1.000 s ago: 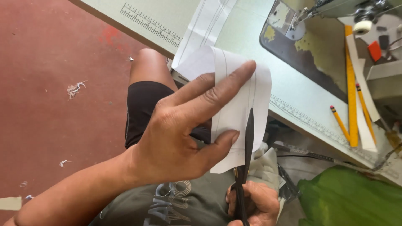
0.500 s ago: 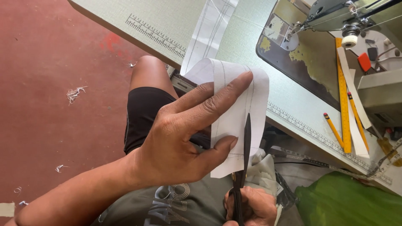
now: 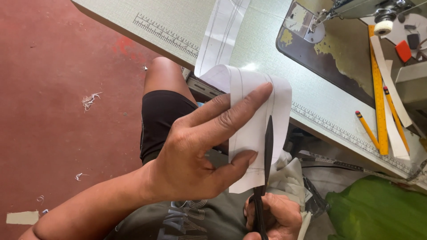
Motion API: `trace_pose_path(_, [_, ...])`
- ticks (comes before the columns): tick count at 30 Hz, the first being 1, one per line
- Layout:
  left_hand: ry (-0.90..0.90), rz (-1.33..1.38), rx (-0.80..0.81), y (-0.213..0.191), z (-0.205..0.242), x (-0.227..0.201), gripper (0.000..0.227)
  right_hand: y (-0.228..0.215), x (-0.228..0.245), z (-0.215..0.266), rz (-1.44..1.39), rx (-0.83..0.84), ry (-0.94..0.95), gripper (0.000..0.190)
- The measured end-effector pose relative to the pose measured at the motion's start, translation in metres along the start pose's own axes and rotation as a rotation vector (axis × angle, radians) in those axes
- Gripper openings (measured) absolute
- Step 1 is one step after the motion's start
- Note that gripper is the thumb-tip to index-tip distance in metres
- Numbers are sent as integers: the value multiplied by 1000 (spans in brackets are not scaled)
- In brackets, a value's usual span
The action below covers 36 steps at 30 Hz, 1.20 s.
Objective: Cutting a strip of white fabric or paper along marked lines using a pair of scissors.
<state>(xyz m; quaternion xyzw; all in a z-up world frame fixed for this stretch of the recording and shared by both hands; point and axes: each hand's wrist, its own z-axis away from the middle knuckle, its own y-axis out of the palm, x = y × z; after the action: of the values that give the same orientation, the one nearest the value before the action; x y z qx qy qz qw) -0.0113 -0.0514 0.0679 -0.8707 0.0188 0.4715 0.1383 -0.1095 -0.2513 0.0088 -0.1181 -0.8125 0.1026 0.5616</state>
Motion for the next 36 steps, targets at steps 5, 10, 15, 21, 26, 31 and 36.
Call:
trace_pose_path(5, [17, -36, -13, 3, 1, 1, 59, 1, 9, -3, 43, 0, 65, 73])
trace_pose_path(10, [32, -47, -28, 5, 3, 2, 59, 7, 24, -11, 172, -13, 134, 77])
trace_pose_path(15, [14, -62, 1, 3, 3, 2, 59, 1, 16, -9, 83, 46, 103, 72])
trace_pose_path(21, [13, -110, -22, -11, -8, 5, 63, -13, 11, -10, 81, 198, 74, 66])
trace_pose_path(26, [-67, -101, 52, -19, 1, 7, 59, -12, 11, -5, 21, 216, 124, 61])
trace_pose_path(31, [-39, -84, 26, -9, 6, 8, 57, -11, 8, -5, 64, 202, 86, 62])
trace_pose_path(36, [-37, -136, 47, -10, 2, 3, 60, -10, 7, -2, 117, 164, 89, 65])
